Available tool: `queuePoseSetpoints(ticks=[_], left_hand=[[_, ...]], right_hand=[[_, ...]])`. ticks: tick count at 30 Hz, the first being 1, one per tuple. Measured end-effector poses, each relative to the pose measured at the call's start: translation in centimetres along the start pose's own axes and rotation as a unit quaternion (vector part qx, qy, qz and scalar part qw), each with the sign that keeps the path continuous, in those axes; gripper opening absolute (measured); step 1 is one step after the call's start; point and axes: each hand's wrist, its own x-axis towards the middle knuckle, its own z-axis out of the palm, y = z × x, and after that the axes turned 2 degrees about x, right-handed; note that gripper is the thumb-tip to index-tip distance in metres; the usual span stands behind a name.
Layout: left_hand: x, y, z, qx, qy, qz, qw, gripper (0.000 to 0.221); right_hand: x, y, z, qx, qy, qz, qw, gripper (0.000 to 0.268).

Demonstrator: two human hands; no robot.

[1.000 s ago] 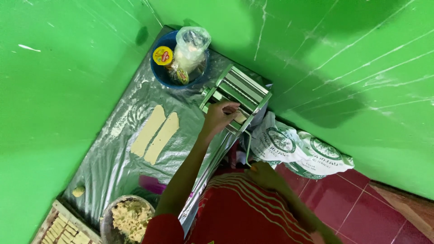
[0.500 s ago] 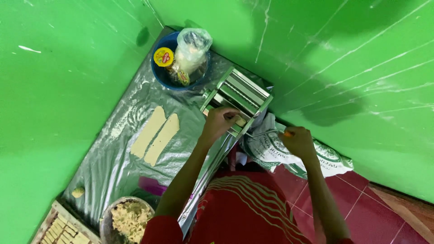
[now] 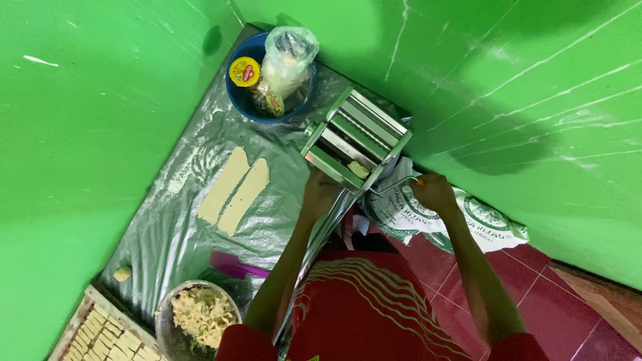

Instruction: Rolling out dough using a manual machine and cutting it into strips.

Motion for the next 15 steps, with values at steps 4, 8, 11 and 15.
queuePoseSetpoints(ticks=[4, 8, 11, 15], left_hand=[[1.5, 1.7, 1.1, -0.172, -0.159, 0.11, 0.966, 0.057], [2.0, 5.8, 0.0, -0.038, -0.152, 0.045, 0.987, 0.06], [1.5, 6.4, -0.8, 0.137, -0.156, 0.035, 0.978, 0.04], [2.3, 2.6, 0.0, -0.072, -0.186, 0.023, 0.98, 0.042]], right_hand=[[0.6, 2.0, 1.5, 0.016, 0.004, -0.007, 1.0, 0.04], [1.0, 1.5, 0.8, 0.033, -0.05, 0.022, 0.998, 0.045], [0.7, 0.9, 0.8, 0.043, -0.087, 0.067, 0.993, 0.049], [1.5, 0.0, -0.2, 0.053, -0.129, 0.128, 0.982, 0.051]])
